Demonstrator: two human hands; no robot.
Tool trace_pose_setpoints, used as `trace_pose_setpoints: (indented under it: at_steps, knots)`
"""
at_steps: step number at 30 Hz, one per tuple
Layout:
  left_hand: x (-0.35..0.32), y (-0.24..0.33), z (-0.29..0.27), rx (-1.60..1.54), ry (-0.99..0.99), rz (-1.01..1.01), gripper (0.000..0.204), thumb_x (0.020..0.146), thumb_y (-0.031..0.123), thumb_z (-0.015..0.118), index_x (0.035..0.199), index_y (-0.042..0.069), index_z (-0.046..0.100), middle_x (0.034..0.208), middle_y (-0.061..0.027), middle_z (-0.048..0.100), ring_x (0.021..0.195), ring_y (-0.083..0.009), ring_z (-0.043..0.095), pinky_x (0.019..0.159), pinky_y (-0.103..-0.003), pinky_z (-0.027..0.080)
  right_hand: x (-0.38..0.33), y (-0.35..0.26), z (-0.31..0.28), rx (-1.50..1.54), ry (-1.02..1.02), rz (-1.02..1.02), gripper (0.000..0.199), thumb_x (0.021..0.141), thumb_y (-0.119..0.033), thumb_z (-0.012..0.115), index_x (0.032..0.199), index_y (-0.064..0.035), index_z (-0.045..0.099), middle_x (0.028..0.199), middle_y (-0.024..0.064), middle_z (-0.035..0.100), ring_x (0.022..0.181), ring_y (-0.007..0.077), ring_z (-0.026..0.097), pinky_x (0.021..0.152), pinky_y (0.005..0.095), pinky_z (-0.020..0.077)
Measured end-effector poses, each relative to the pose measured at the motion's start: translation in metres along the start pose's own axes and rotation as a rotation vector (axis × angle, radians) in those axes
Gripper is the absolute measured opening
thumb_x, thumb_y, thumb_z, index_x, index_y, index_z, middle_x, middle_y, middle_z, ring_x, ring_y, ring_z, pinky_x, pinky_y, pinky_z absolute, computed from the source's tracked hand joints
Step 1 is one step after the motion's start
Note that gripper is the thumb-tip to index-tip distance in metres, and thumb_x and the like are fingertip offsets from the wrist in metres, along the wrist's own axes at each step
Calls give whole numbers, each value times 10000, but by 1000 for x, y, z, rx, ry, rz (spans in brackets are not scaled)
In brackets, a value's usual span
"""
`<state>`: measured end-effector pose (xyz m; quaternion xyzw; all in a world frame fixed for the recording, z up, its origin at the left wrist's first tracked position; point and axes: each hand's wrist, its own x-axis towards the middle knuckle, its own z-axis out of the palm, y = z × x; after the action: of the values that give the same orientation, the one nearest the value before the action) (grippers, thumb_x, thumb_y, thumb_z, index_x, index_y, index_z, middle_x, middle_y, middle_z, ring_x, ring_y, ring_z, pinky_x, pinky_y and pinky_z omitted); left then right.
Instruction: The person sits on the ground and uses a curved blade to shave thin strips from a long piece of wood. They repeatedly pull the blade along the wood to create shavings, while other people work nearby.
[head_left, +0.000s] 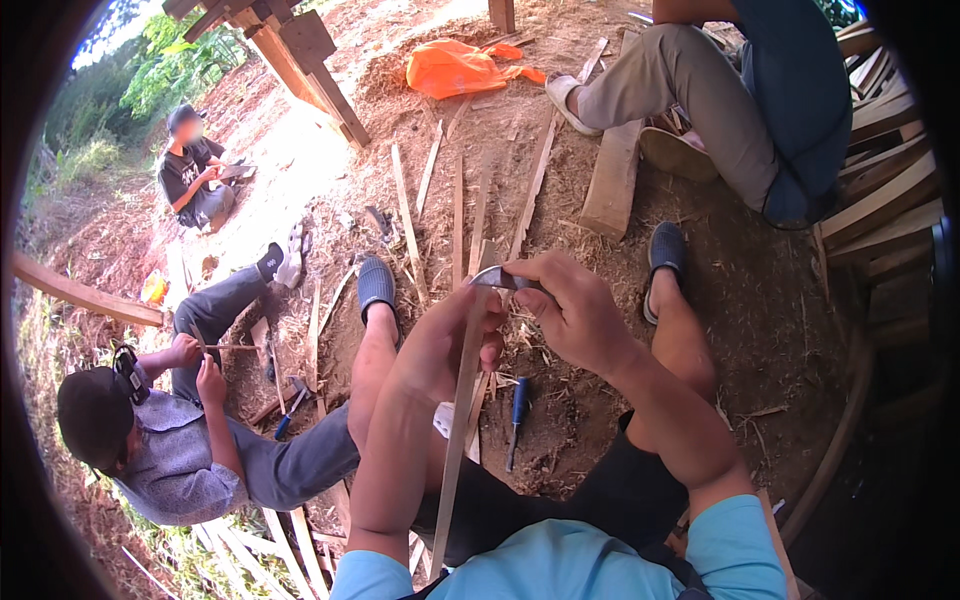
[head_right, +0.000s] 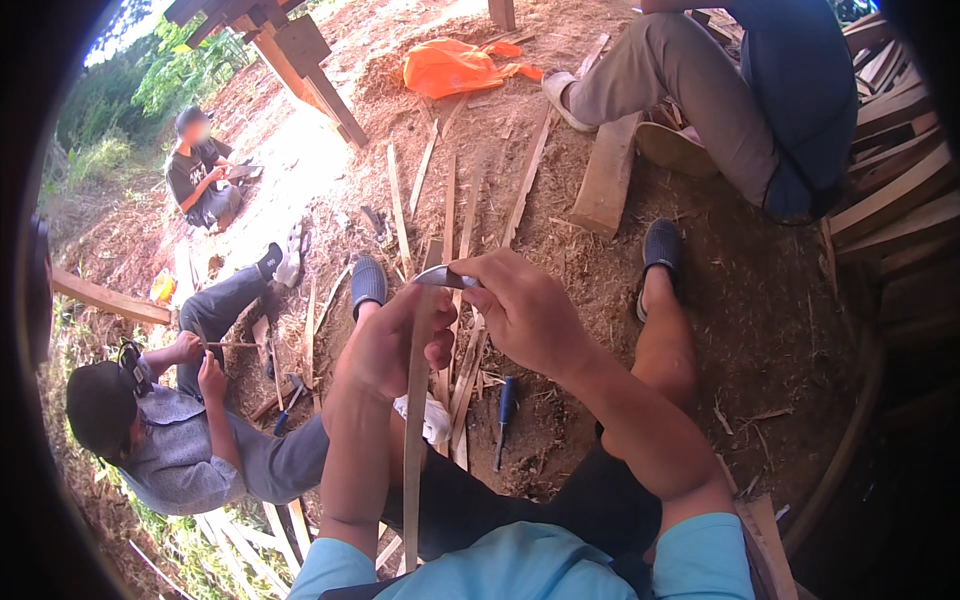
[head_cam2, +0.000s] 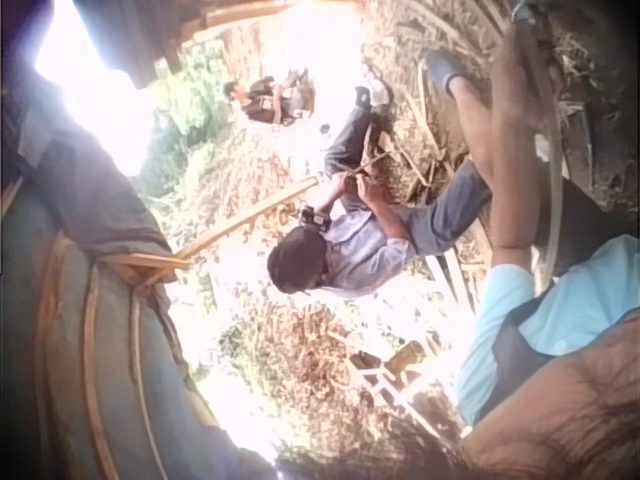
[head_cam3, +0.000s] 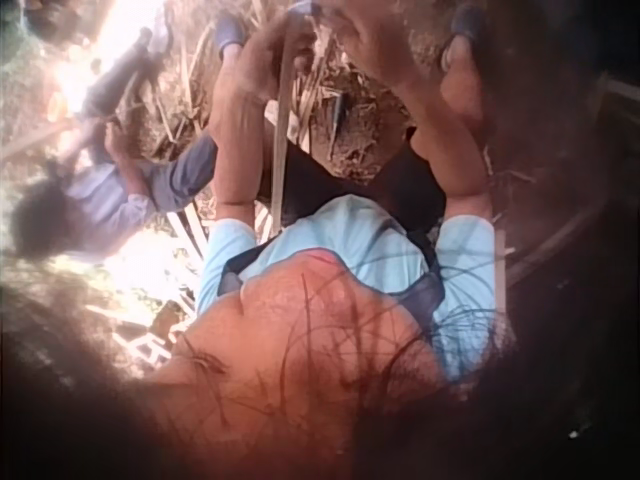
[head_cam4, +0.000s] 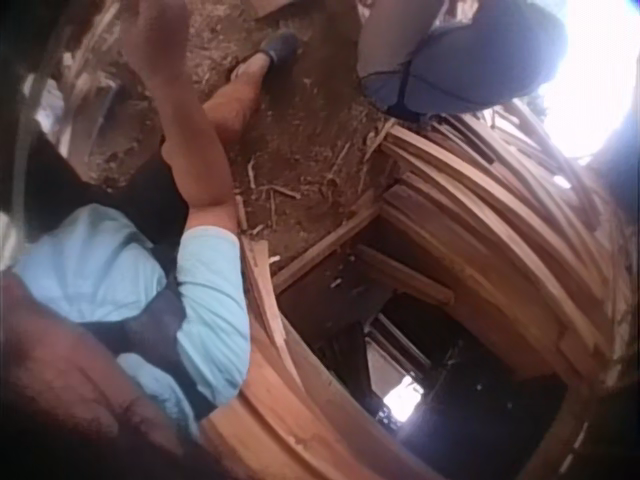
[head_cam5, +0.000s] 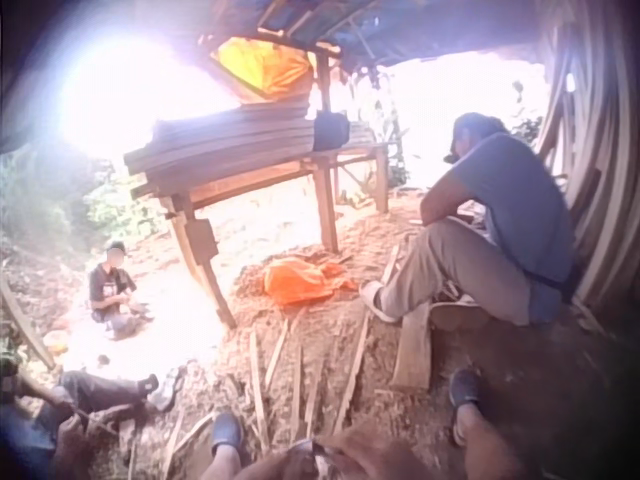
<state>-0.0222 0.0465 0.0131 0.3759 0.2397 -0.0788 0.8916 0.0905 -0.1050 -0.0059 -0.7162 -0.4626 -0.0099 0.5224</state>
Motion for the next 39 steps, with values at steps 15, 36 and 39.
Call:
trace_pose_setpoints:
  at_steps: [15, 36, 39]
  knots:
    - [6, -7, 3, 26, 57, 203, 111, 971, 218, 497, 995, 111, 479, 647, -10, 501, 417, -70, 425, 366, -179, 333, -2, 3, 14, 74, 11, 18, 169, 847, -38, 604, 1015, -53, 606, 834, 123, 598, 715, 309, 638, 603, 384, 502]
    - [-2, -13, 17, 191, 163, 276, 127, 990, 227, 474, 933, 125, 424, 572, 16, 433, 403, -52, 359, 339, -202, 272, 3, 5, 7, 54, -25, -78, 202, 818, 1, 599, 1014, -48, 596, 815, 110, 580, 692, 305, 620, 582, 383, 489]
    - [-5, -16, 21, 226, 179, 301, 152, 997, 230, 462, 908, 128, 392, 556, 25, 411, 403, -43, 336, 336, -206, 248, 2, 3, 6, -8, -2, -102, 234, 797, 7, 610, 1022, -58, 604, 822, 97, 588, 698, 295, 625, 588, 377, 499]
